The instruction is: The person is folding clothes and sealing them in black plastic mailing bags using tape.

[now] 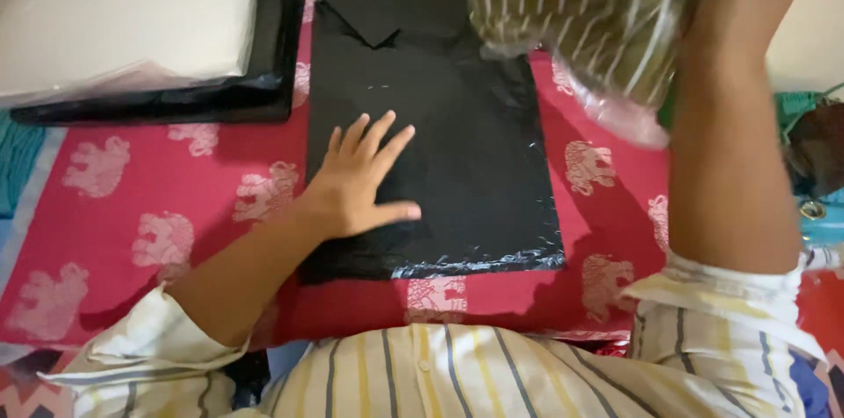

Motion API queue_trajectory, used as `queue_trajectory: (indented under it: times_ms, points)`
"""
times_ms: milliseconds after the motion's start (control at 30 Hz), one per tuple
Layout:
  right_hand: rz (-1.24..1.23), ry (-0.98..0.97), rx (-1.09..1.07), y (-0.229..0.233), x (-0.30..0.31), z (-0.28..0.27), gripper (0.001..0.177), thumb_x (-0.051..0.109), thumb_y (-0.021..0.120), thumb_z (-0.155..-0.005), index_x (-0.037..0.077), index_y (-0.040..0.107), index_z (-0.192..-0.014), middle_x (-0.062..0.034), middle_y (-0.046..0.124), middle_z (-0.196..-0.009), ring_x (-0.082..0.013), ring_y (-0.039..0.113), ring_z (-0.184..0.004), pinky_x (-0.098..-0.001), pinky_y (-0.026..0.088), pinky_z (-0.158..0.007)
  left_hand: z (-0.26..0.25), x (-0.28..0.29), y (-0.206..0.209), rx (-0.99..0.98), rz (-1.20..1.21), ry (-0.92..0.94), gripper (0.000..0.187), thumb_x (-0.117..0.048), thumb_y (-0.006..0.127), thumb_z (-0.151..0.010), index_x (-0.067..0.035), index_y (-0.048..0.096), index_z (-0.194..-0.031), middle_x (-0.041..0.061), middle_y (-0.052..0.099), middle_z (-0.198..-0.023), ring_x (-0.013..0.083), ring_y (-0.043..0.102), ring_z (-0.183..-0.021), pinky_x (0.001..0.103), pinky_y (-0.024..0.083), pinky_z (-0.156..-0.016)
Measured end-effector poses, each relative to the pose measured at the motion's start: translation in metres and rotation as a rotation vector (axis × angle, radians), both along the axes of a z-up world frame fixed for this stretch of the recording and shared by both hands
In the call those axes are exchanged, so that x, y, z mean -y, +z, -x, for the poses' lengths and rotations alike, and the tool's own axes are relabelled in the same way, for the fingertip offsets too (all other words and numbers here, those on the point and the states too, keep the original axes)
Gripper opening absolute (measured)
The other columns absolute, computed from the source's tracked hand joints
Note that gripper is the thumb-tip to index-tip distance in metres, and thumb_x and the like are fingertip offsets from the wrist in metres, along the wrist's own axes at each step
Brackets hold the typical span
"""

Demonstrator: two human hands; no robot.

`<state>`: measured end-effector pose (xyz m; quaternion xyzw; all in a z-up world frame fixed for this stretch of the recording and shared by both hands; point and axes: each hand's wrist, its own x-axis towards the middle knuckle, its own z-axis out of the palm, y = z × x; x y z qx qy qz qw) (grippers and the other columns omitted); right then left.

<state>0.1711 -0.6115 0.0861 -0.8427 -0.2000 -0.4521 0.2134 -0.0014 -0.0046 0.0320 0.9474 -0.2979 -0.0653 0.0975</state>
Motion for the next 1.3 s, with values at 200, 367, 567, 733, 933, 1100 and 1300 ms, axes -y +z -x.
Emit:
queue_trajectory:
  times_ms: [200,367,567,733,933,1100,1300]
  points:
    - [0.283,0.164,-0.144,0.014,-0.305,0.157,0.06,0.004,0.078,-0.08,0.005,0.068,-0.139,-0.0176,0.071,-0.134,-0.0355,0.065,-0.126,-0.0442,0.047,-0.108,-0.051,-0.057,-0.036,0.277,0.049,0.127,0.074,-0.052,0.063,-0.092,-0.018,0.048,-0.155,0.011,0.048,-0.158,0.0425,0.047,-0.141,0.068,0.036,-0.111]
    - [0.785,0.225,-0.434,-0.042,-0.375,0.213,0.075,0.031,0.068,-0.075,0.027,0.053,-0.149,-0.0062,0.062,-0.134,-0.0325,0.063,-0.11,-0.0427,0.061,-0.077,-0.062,-0.081,-0.048,0.024,-0.127,0.218,0.079,-0.059,0.061,-0.089,-0.01,0.052,-0.151,0.013,0.035,-0.167,0.0463,0.027,-0.153,0.07,0.026,-0.118]
    - [0.662,0.589,-0.804,0.007,-0.359,0.2,0.085,0.058,0.057,-0.089,0.017,0.036,-0.16,-0.0232,0.035,-0.161,-0.0603,0.035,-0.135,-0.0748,0.036,-0.103,-0.063,-0.084,-0.046,0.055,-0.127,0.195,0.075,-0.043,0.067,-0.083,-0.007,0.054,-0.148,0.014,0.04,-0.161,0.0482,0.019,-0.154,0.072,0.021,-0.119]
    - [0.764,0.416,-0.83,-0.024,-0.346,0.181,0.077,0.071,0.037,-0.097,0.033,0.029,-0.164,-0.0082,0.017,-0.172,-0.0643,0.01,-0.146,-0.078,0.013,-0.112,-0.059,-0.077,-0.037,0.222,-0.07,0.234,0.071,-0.033,0.062,-0.084,-0.003,0.057,-0.147,0.016,0.044,-0.161,0.0494,0.023,-0.151,0.072,0.022,-0.118]
    - [0.675,0.399,-0.924,-0.034,-0.351,0.175,0.089,0.079,0.036,-0.091,0.036,0.011,-0.165,-0.0102,-0.001,-0.173,-0.0604,-0.017,-0.147,-0.077,-0.008,-0.112,-0.034,-0.045,-0.014,0.153,0.364,0.201,0.083,-0.04,0.059,-0.104,-0.011,0.014,-0.167,0.012,0.008,-0.174,0.0399,0.0,-0.159,0.067,0.003,-0.124]
    - [0.736,0.385,-0.981,-0.035,-0.353,0.175,0.097,0.084,0.033,-0.087,0.034,0.007,-0.166,-0.0097,-0.008,-0.172,-0.0585,-0.022,-0.146,-0.076,-0.011,-0.112,-0.007,-0.016,-0.015,0.13,0.297,-0.07,0.107,-0.077,0.07,-0.081,-0.017,0.035,-0.163,0.015,0.017,-0.171,0.0499,0.008,-0.155,0.075,0.012,-0.117]
    - [0.704,0.419,-0.918,-0.048,-0.348,0.173,0.094,0.083,0.033,-0.089,0.034,0.011,-0.166,-0.0101,-0.006,-0.173,-0.0599,-0.02,-0.146,-0.0779,-0.01,-0.112,-0.01,-0.016,-0.027,0.285,0.302,-0.085,0.108,-0.079,0.074,-0.074,-0.013,0.048,-0.156,0.018,0.032,-0.165,0.0508,0.026,-0.15,0.068,0.024,-0.117]
